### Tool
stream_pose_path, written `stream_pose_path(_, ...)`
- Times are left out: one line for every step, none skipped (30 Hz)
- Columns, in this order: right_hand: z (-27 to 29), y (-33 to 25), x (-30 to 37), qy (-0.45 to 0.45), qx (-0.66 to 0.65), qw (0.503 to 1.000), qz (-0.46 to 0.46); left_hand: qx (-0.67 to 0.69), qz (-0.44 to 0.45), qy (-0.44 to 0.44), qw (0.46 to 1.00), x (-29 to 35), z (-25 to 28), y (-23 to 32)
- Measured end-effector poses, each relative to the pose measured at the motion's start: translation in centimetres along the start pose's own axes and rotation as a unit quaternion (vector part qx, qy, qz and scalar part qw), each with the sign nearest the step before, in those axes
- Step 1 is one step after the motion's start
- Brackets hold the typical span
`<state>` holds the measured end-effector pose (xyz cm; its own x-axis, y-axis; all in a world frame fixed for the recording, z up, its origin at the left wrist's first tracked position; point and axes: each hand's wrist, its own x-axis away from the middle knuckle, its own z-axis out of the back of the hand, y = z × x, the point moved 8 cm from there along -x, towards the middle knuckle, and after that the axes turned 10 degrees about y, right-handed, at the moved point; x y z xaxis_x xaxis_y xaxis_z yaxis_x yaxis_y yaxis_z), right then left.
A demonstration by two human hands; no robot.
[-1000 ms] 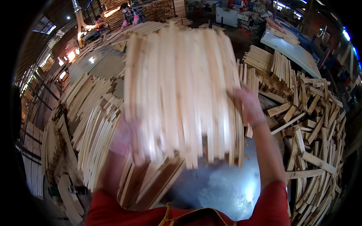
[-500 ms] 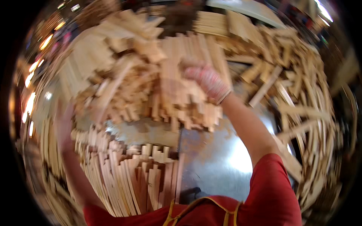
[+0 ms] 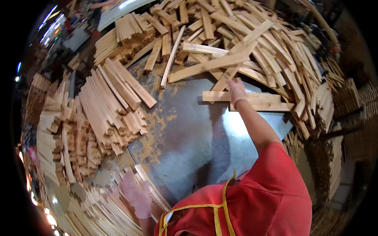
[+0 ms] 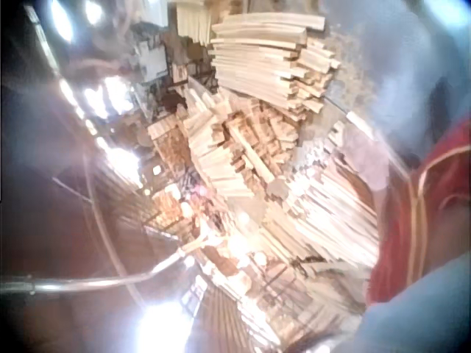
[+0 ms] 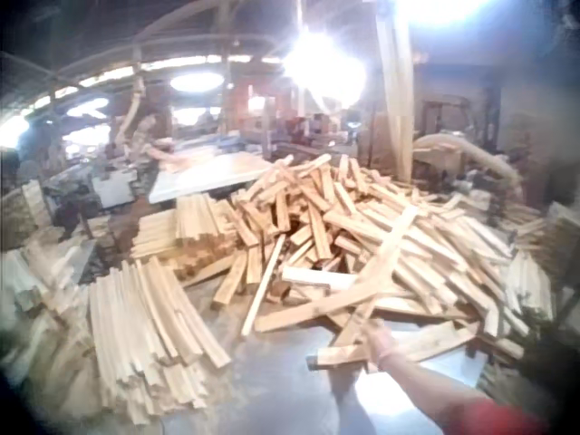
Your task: The person sorts and stacks small wooden planks on a metal table in a workshop. They pick up individual pieces from a large pile, align them, and place them into a neat stack, occasionally adjusting the pile to access more wood.
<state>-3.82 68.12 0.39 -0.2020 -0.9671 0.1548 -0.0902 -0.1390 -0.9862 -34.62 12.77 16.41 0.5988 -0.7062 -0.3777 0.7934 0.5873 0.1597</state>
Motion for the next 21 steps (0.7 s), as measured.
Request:
stream_pose_path(2.5, 2.1, -6.0, 0.075, 0.055, 0.996, 0.001, 0.060, 0.017, -0.052, 0.997, -0.7, -1.0, 3.6)
stream_pose_path(2.2, 4.1, -7.8, 0.088, 0.064, 0.988, -0.110, 0.100, 0.060, -0.097, 0.988, -0.6, -1.6, 6.2)
stream_pose_path(0.5, 4.8, -9.3, 0.056, -0.148, 0.975, -0.157, 0.102, 0.005, -0.087, 0.991, 0.1, -2.3, 8.4)
stream_pose_path(0.4, 5.4, -11.2, 0.008, -0.197, 0.963, -0.183, 0.102, -0.050, -0.084, 0.990, 0.9, -3.1, 10.5)
stream_pose_path(0.4, 6.7, -11.7, -0.033, -0.213, 0.946, -0.241, 0.087, -0.042, -0.136, 0.986, 1.0, -3.8, 12.8)
stream_pose_path(-1.2, 4.6, -8.5, -0.034, -0.231, 0.944, -0.233, 0.077, -0.025, -0.187, 0.979, 1.4, -4.6, 14.7)
stream_pose_path(-1.2, 5.9, -6.4, -0.097, -0.152, 0.957, -0.228, 0.066, 0.001, -0.193, 0.979, 2.1, -4.6, 15.5)
stream_pose_path(-0.3, 5.7, -4.6, -0.156, -0.074, 0.964, -0.201, 0.068, 0.011, -0.197, 0.978, 2.3, -4.7, 16.8)
stream_pose_path(0.5, 5.7, -3.0, -0.214, 0.000, 0.963, -0.166, 0.076, 0.015, -0.204, 0.976, 2.5, -5.0, 18.1)
stream_pose_path(2.2, 7.1, -0.4, -0.242, -0.010, 0.957, -0.156, 0.081, 0.024, -0.187, 0.979, 2.4, -5.2, 19.3)
stream_pose_path(3.6, 8.5, 2.4, -0.274, -0.021, 0.950, -0.150, 0.083, 0.032, -0.171, 0.981, 2.3, -5.1, 20.1)
stream_pose_path(4.3, 7.9, 6.9, -0.299, 0.023, 0.944, -0.136, 0.087, 0.039, -0.157, 0.983, 2.3, -5.4, 20.8)
stream_pose_path(5.1, 6.6, 11.6, -0.321, 0.064, 0.937, -0.119, 0.090, 0.045, -0.167, 0.981, 2.3, -6.3, 21.6)
stream_pose_path(5.9, 4.7, 16.1, -0.282, 0.063, 0.924, -0.249, 0.095, 0.054, -0.183, 0.977, 2.4, -7.6, 22.2)
stream_pose_path(6.0, 6.3, 17.3, -0.332, 0.040, 0.905, -0.263, 0.098, 0.050, -0.197, 0.974, 2.1, -8.7, 23.4)
stream_pose_path(5.9, 8.0, 18.9, -0.384, 0.018, 0.880, -0.279, 0.096, 0.079, -0.233, 0.965, 2.3, -9.8, 23.9)
stream_pose_path(5.4, 8.0, 20.5, -0.428, 0.025, 0.859, -0.279, 0.099, 0.108, -0.267, 0.952, 2.7, -11.4, 24.2)
stream_pose_path(4.9, 7.8, 22.0, -0.470, 0.030, 0.836, -0.280, 0.101, 0.135, -0.303, 0.938, 3.3, -12.9, 24.1)
stream_pose_path(4.6, 8.8, 22.6, -0.546, 0.093, 0.800, -0.232, 0.137, 0.247, -0.304, 0.910, 4.3, -14.8, 22.4)
stream_pose_path(4.4, 8.0, 23.5, -0.570, 0.085, 0.788, -0.217, 0.195, 0.264, -0.301, 0.896, 5.0, -16.0, 21.4)
stream_pose_path(3.8, 6.2, 24.9, -0.589, 0.077, 0.779, -0.201, 0.253, 0.276, -0.299, 0.878, 5.7, -16.8, 20.2)
